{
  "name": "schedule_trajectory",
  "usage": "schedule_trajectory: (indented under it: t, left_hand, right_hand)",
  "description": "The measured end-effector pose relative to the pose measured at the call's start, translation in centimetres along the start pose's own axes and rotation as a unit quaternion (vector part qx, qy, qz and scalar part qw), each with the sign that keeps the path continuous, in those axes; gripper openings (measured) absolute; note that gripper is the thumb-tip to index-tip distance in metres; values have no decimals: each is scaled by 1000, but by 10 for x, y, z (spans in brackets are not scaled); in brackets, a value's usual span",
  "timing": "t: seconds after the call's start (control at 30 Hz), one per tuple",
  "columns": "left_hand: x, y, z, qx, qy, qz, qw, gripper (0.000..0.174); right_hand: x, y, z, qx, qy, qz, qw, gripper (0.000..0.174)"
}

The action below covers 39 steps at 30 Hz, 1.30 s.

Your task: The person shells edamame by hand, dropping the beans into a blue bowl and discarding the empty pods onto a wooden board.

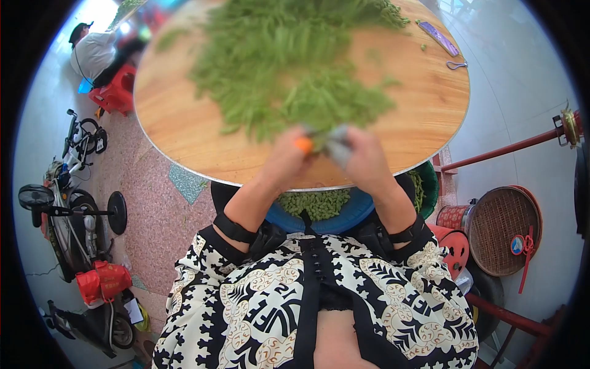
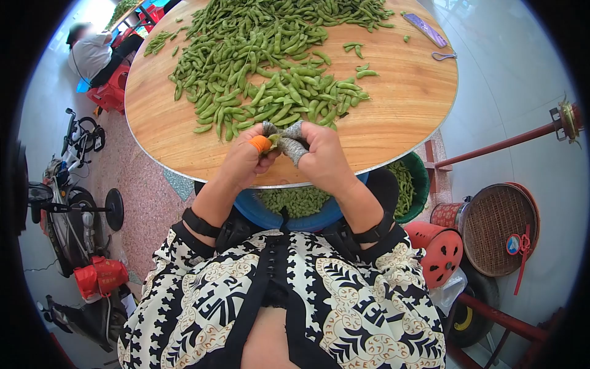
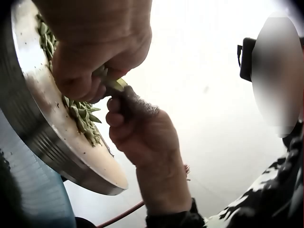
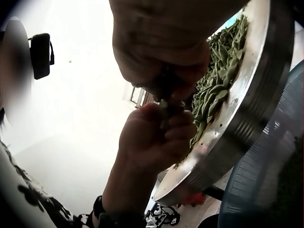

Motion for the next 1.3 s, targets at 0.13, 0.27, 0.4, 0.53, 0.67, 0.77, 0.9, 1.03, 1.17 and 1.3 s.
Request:
schedule_trajectory:
  t: [0.13, 0.27, 0.4, 0.53, 0.67, 0.77, 0.9, 1.03, 1.17, 1.3]
  left_hand:
    - [3, -1, -1, 31, 20, 24, 999, 14]
    - [4, -1, 1, 33, 56, 18, 998, 15]
    - [5, -7, 2, 36, 32, -13, 999, 16]
    - [12, -5, 10, -89, -37, 6, 995, 18]
    - [32, -16, 15, -294, -186, 70, 935, 21]
    - [38, -22, 16, -317, -139, 110, 932, 18]
    - [39, -25, 3, -491, -297, 144, 806, 14]
    - [35, 3, 0, -538, -233, -6, 810, 14]
    - [14, 42, -17, -616, -116, -174, 759, 15]
    - [0, 55, -27, -703, -85, -149, 691, 15]
  right_hand:
    - [4, 7, -9, -155, -36, 50, 986, 3]
    - [7, 6, -9, -178, -45, 67, 981, 4]
    - [10, 6, -6, -208, -38, 67, 975, 4]
    - [23, 14, -1, -225, -17, 38, 973, 6]
    - [65, 62, -14, -172, -59, -46, 982, 12]
    - [108, 100, -26, -77, -150, -112, 979, 12]
    - [161, 131, -70, -28, -224, -137, 964, 14]
    - [190, 148, -108, 108, -232, -173, 951, 19]
    - [173, 143, -86, 56, -277, -207, 936, 15]
    - [119, 101, -33, -64, -137, -192, 970, 14]
Point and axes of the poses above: each hand's wrist, its own x-axis away from the middle knuckle, its own y-axis out of the back of the hand, z = x × y, the point moved 1 cm from there along -x, towards the middle knuckle, and after that the axes turned 14 degrees about z, right-handed, at the moved point
